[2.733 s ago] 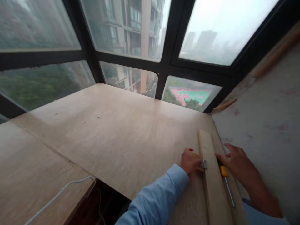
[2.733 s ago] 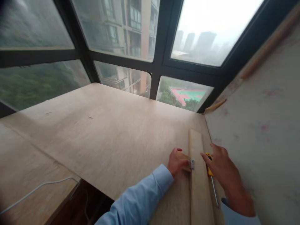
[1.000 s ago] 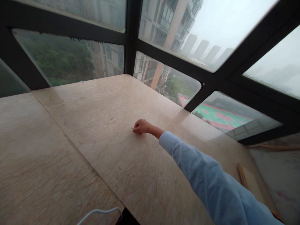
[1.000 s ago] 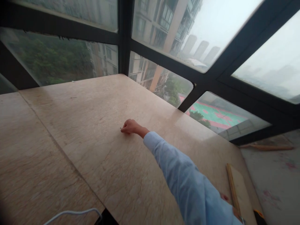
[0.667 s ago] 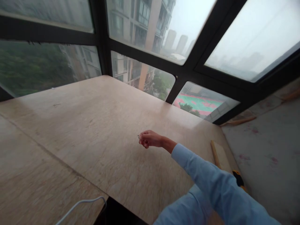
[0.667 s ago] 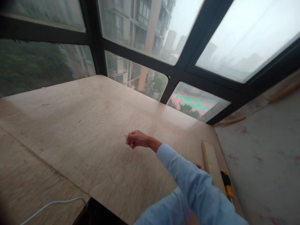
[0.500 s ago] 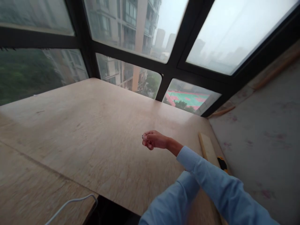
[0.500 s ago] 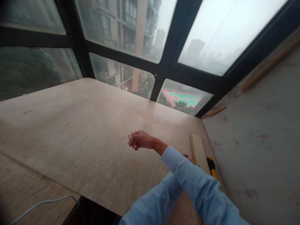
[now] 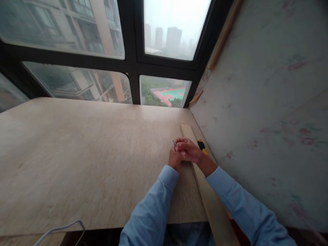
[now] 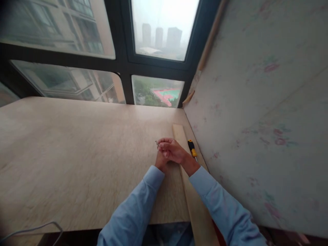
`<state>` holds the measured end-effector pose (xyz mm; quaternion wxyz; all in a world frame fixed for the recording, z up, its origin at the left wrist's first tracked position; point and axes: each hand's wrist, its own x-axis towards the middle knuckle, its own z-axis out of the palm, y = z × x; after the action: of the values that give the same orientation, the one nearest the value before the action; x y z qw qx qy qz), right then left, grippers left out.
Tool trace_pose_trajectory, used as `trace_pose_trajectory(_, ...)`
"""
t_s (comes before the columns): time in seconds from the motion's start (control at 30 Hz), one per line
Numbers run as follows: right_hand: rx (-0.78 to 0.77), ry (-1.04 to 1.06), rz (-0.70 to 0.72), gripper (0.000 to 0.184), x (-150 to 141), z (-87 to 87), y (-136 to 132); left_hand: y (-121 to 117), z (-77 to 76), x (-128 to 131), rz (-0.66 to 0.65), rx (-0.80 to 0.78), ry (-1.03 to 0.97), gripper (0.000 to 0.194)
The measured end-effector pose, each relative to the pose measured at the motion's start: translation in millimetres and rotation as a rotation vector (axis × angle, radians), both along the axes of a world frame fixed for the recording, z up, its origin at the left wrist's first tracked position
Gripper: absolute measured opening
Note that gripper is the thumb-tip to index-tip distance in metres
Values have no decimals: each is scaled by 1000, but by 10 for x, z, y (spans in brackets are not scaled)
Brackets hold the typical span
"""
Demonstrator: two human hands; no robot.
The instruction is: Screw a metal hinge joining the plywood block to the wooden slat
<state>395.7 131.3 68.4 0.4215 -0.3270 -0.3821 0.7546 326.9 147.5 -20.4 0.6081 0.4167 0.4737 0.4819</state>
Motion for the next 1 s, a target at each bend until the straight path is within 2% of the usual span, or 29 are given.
trace_pose_trajectory(0.13,30,83,-234,35,452,-144,-179,-58,-145,5,-3,-40,28,39)
trace_pose_trajectory(0.23,34,122,-364,29,704,-262,-284,-68,-138,-5,13,-43,28,46)
trace_pose_trajectory(0.33,36,110,-411,26,858,-355,-356,-80,-93,-6,8,-39,36,48)
trace_pose_trajectory(0.47,70,41,-413,35,917,-424,-393,-103,-82,-1,25,5,104,51)
trace_pose_trajectory(0.63,141,-54,-436,42,892,-496,-360,-110,-154,19,43,39,155,61)
trace_pose_trajectory(0.77,203,-170,-466,33,872,-581,-309,-114,-167,35,85,49,202,66)
trace_pose_trajectory(1.0,281,-402,-565,21,859,-673,-283,-123,-132,34,78,37,237,66)
